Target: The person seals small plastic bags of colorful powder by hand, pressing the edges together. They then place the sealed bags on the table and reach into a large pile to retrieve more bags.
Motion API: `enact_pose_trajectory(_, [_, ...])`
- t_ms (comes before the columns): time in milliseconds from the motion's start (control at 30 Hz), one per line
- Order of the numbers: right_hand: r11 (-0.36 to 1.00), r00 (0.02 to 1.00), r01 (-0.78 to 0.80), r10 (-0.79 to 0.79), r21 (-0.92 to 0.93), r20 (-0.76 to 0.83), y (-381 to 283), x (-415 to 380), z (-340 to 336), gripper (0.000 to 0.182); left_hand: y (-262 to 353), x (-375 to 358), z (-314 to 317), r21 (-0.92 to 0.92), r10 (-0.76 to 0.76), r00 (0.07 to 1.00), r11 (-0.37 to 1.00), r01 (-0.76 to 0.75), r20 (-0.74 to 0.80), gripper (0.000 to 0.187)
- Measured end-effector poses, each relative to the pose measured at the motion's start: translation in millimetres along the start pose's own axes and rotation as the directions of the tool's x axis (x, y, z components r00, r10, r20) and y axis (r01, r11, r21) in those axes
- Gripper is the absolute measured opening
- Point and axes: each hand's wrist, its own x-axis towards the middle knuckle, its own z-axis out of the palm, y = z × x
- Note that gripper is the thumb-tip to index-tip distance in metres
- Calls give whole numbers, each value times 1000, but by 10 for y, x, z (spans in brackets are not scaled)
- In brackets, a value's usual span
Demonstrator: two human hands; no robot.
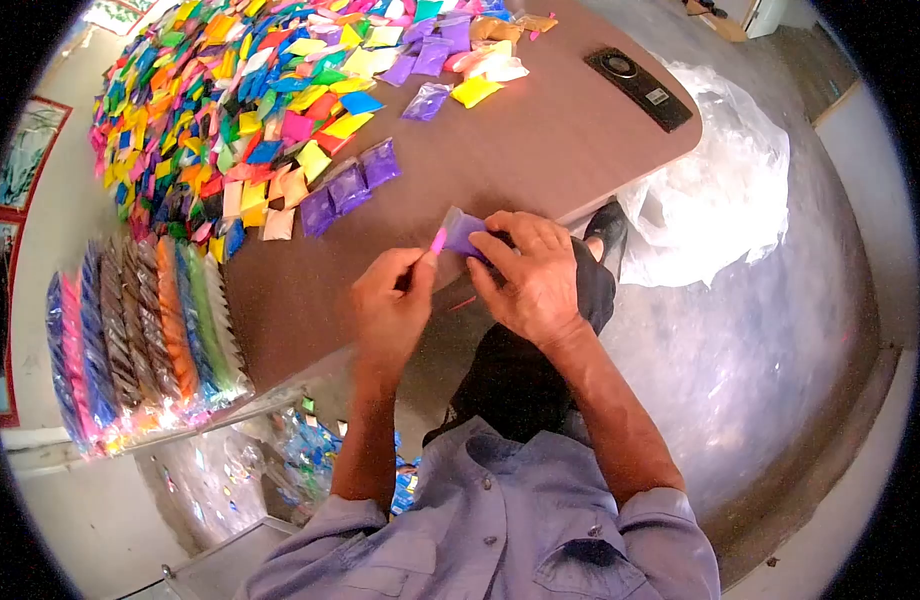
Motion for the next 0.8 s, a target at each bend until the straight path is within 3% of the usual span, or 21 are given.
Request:
enact_pose_trajectory(33, [1000, 1000, 2, -2, -1, 2, 2, -1, 10, 27, 26, 25, 54, -42, 35, 999, 999, -34, 22, 10])
enact_pose_trajectory(167, [1000, 999, 7, -7, 2, 32, 6, 7, 16, 26, -126, 172, 190, 86, 140, 989, 986, -143, 44, 8])
enact_pose_trajectory(267, [1000, 999, 5, -6, 17, 33, 28, 3, 31, 25, -266, 292, 127, 113, 107, 991, 987, -116, 80, 6])
enact_pose_trajectory(500, [999, 1000, 11, -12, 30, 23, 17, 15, 33, 24, 118, 345, 133, 133, 105, 992, 985, -113, 66, 7])
enact_pose_trajectory(567, [999, 1000, 9, -10, 36, 22, 18, 12, 38, 25, -33, 375, 238, 195, 208, 973, 955, -225, 102, 6])
enact_pose_trajectory(667, [999, 1000, -1, -1, 49, 24, 27, 5, 22, 26, -270, 441, 263, 146, 135, 987, 978, -148, 90, 7])
enact_pose_trajectory(800, [998, 1000, 3, -3, 58, 12, 26, 15, 28, 26, -149, 436, 148, 159, 93, 993, 982, -104, 76, 8])
